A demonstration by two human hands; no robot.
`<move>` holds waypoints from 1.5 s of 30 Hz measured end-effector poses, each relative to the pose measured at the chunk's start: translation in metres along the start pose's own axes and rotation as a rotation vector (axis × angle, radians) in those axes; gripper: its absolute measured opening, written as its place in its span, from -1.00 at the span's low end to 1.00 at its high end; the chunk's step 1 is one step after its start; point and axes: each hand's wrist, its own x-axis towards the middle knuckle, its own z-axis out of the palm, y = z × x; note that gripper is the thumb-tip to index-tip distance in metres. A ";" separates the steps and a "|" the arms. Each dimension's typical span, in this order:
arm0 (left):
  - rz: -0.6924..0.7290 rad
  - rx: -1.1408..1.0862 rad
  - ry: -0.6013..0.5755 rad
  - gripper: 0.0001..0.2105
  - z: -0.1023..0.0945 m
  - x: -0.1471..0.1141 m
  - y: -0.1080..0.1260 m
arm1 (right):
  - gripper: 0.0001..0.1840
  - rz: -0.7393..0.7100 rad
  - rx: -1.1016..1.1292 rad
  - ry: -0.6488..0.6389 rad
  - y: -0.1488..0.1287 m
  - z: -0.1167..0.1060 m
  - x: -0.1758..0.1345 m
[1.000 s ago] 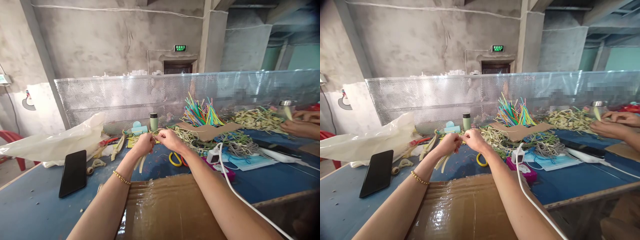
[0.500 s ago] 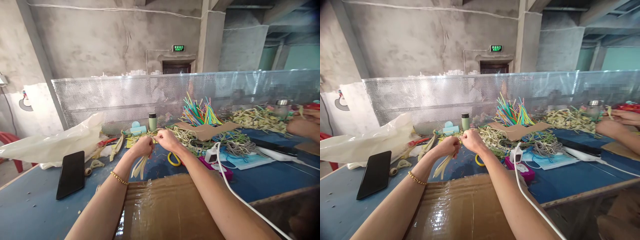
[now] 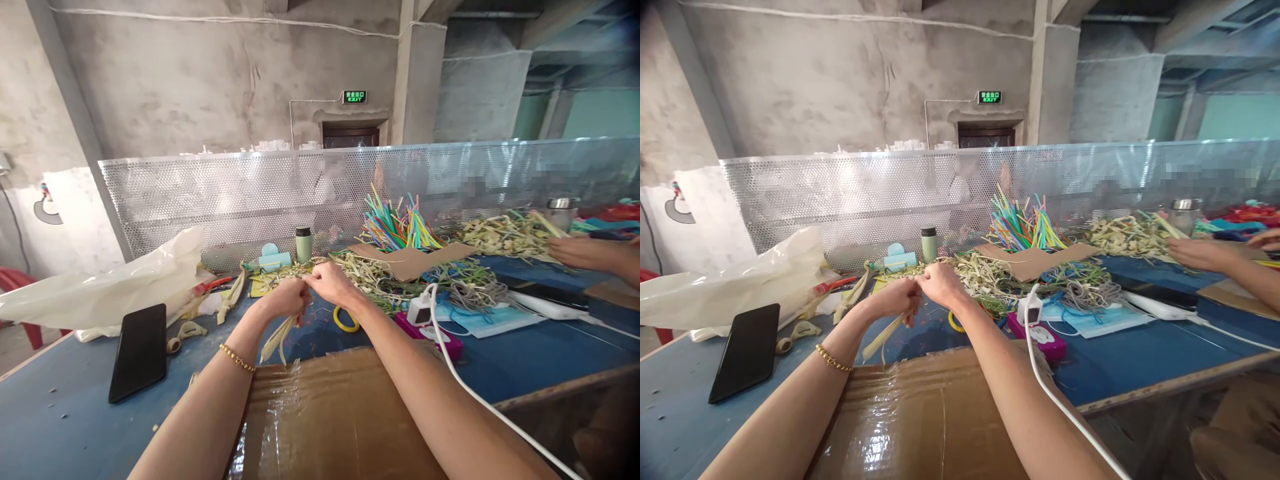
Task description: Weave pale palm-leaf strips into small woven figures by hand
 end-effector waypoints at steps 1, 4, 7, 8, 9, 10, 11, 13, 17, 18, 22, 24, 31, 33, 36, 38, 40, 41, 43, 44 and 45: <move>0.002 -0.034 -0.001 -0.76 0.000 0.001 -0.001 | -0.55 -0.013 0.085 -0.027 -0.002 -0.002 -0.001; 0.052 -0.206 0.037 -0.82 0.001 0.003 -0.003 | -0.52 -0.122 0.432 -0.214 -0.005 -0.011 -0.004; 0.110 -0.378 0.070 -0.87 0.000 0.004 -0.004 | -0.49 -0.202 0.521 -0.169 -0.001 -0.020 -0.004; 0.115 -0.412 0.070 -0.88 -0.001 0.004 -0.004 | -0.51 -0.199 0.498 -0.095 0.001 -0.022 -0.004; 0.112 -0.435 0.069 -0.88 -0.001 0.005 -0.003 | -0.55 -0.190 0.487 -0.043 0.004 -0.023 -0.003; 0.106 -0.446 0.071 -0.88 -0.002 0.005 -0.003 | -0.60 -0.170 0.492 -0.016 0.006 -0.024 -0.002; 0.097 -0.450 0.074 -0.88 -0.002 0.005 -0.003 | -0.66 -0.140 0.513 -0.019 0.008 -0.024 -0.002; 0.083 -0.448 0.084 -0.87 -0.003 0.005 -0.003 | -0.74 -0.060 0.558 -0.064 0.009 -0.024 -0.002; 0.071 -0.440 0.098 -0.87 -0.004 0.005 -0.004 | -0.70 0.036 0.530 -0.119 0.008 -0.026 -0.005; 0.072 -0.430 0.102 -0.87 -0.005 0.004 -0.004 | -0.68 0.025 0.511 -0.150 0.009 -0.026 -0.005; 0.061 -0.389 0.136 -0.85 -0.006 0.004 -0.005 | -0.83 -0.083 0.352 -0.239 0.015 -0.024 -0.004; 0.041 -0.362 0.148 -0.85 -0.007 0.004 -0.006 | -0.97 -0.116 0.218 -0.194 0.018 -0.022 -0.002; -0.021 -0.338 0.064 -0.87 -0.003 0.003 -0.005 | -0.93 -0.096 -0.044 0.083 0.013 -0.017 -0.001; -0.008 -0.397 0.021 -0.87 -0.002 0.002 -0.005 | -0.93 -0.095 0.085 0.089 0.011 -0.014 0.000; -0.011 -0.473 0.004 -0.87 -0.002 0.001 -0.005 | -0.89 -0.091 0.221 0.047 0.011 -0.012 0.003; -0.030 -0.500 0.012 -0.87 -0.003 0.000 -0.004 | -0.88 -0.097 0.192 0.058 0.012 -0.013 0.003; -0.041 -0.515 0.026 -0.85 -0.005 0.000 -0.003 | -0.82 -0.120 0.154 0.047 0.012 -0.016 0.001; -0.043 -0.521 0.034 -0.84 -0.005 -0.001 -0.002 | -0.80 -0.134 0.147 0.023 0.011 -0.017 0.000; -0.043 -0.533 0.046 -0.82 -0.006 -0.001 -0.001 | -0.82 -0.153 0.140 -0.027 0.010 -0.021 -0.002; -0.043 -0.537 0.050 -0.82 -0.006 -0.001 -0.001 | -0.84 -0.156 0.138 -0.040 0.010 -0.022 -0.003; -0.045 -0.541 0.056 -0.82 -0.006 -0.001 -0.001 | -0.85 -0.153 0.139 -0.042 0.010 -0.023 -0.003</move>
